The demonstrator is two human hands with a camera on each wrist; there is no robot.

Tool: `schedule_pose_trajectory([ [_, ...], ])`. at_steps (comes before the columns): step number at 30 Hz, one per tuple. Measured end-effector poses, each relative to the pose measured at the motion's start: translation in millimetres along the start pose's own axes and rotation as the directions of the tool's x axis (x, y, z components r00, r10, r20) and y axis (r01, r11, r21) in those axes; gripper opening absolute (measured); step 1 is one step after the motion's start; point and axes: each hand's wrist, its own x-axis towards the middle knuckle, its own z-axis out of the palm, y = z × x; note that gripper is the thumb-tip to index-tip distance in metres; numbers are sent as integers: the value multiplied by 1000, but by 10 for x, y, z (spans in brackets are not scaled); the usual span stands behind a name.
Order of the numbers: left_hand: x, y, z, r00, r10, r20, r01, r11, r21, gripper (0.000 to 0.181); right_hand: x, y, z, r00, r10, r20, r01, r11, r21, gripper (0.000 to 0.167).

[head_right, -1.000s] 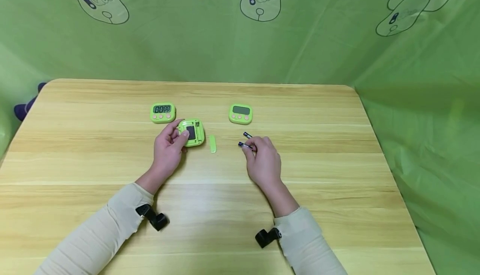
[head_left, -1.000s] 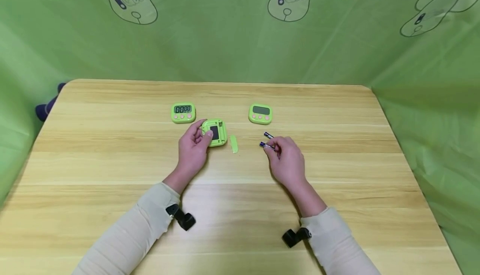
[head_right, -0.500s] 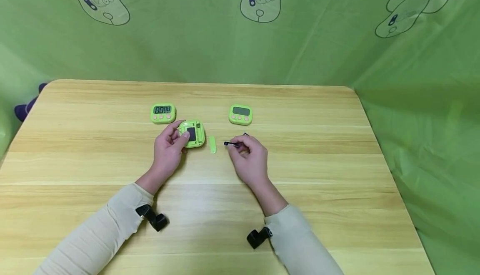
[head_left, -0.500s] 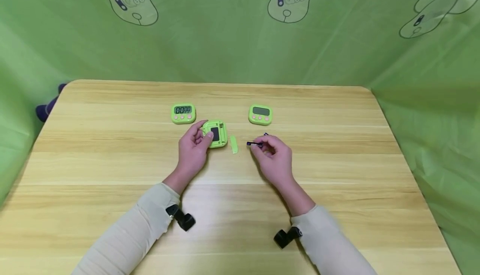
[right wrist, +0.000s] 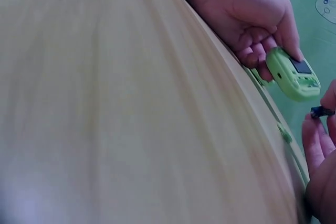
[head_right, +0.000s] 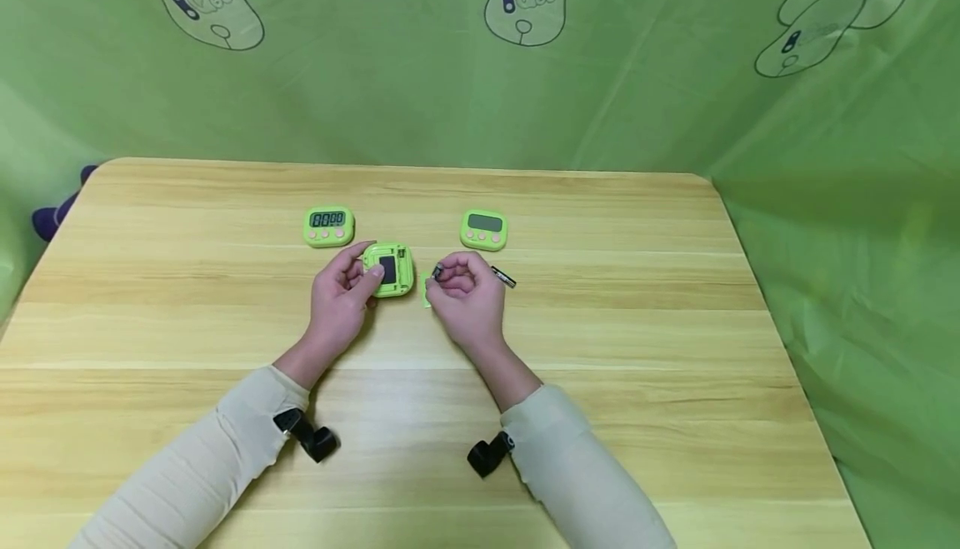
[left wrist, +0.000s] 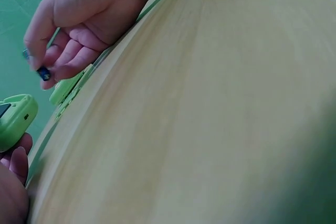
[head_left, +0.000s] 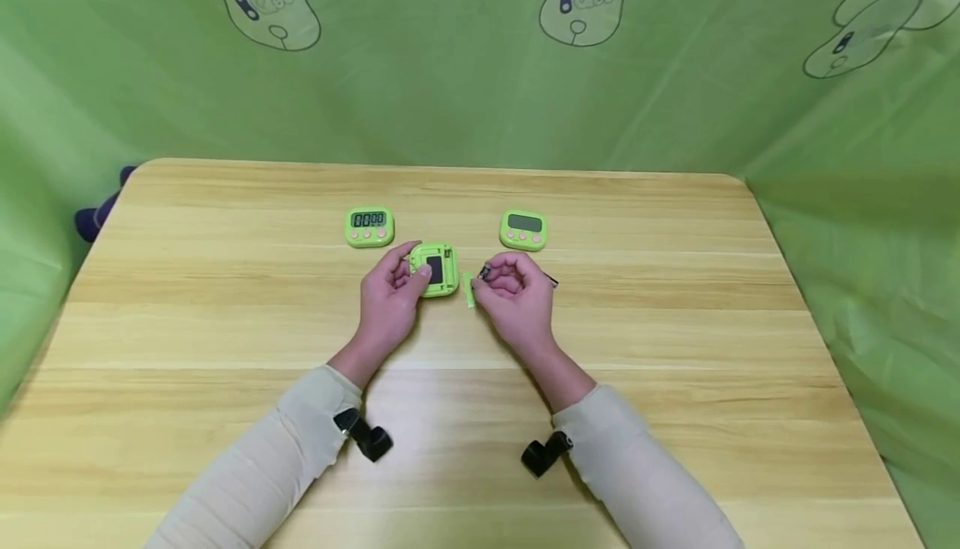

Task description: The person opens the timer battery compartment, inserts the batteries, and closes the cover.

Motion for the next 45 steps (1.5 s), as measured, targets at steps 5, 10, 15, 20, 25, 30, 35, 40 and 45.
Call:
schedule_pose_trajectory([
  [5, 52, -257, 21, 1000, 3, -3, -3, 1000, 7, 37, 2, 2, 96, 998, -65, 13, 65, 998, 0, 22],
  [10, 56, -315, 12, 1000, 14, -14, -14, 1000, -1, 36, 5, -2, 165, 995, -97, 25, 98, 995, -23, 17],
  [15, 51, -327, 12, 999, 30, -22, -30, 1000, 9, 34, -2, -11, 207, 990, -137, 28, 138, 987, -79, 13],
  [20, 57, -324, 14, 999, 35, -28, -34, 999, 25, 34, 11, -16, 238, 980, -194, 46, 199, 968, -152, 10],
  [25, 54, -307, 9, 999, 26, -29, -25, 999, 26, 34, 20, 1, 247, 978, -204, 55, 210, 959, -189, 11],
  [30, 41, -189, 21, 999, -20, -41, 20, 1000, 19, 35, 10, -12, 194, 985, -125, 115, 143, 976, -166, 18],
  [35, 54, -198, 18, 997, -68, -19, 68, 998, -18, 38, 23, -21, 116, 979, -51, 196, 80, 987, -142, 38],
  [40, 70, -285, -18, 992, -111, 57, 115, 991, -71, 40, 78, 0, 53, 951, 71, 300, -34, 991, -126, 59],
  [45, 74, -304, -41, 990, -92, 109, 101, 991, -84, 39, 130, 31, 36, 943, 115, 312, -81, 990, -119, 56],
])
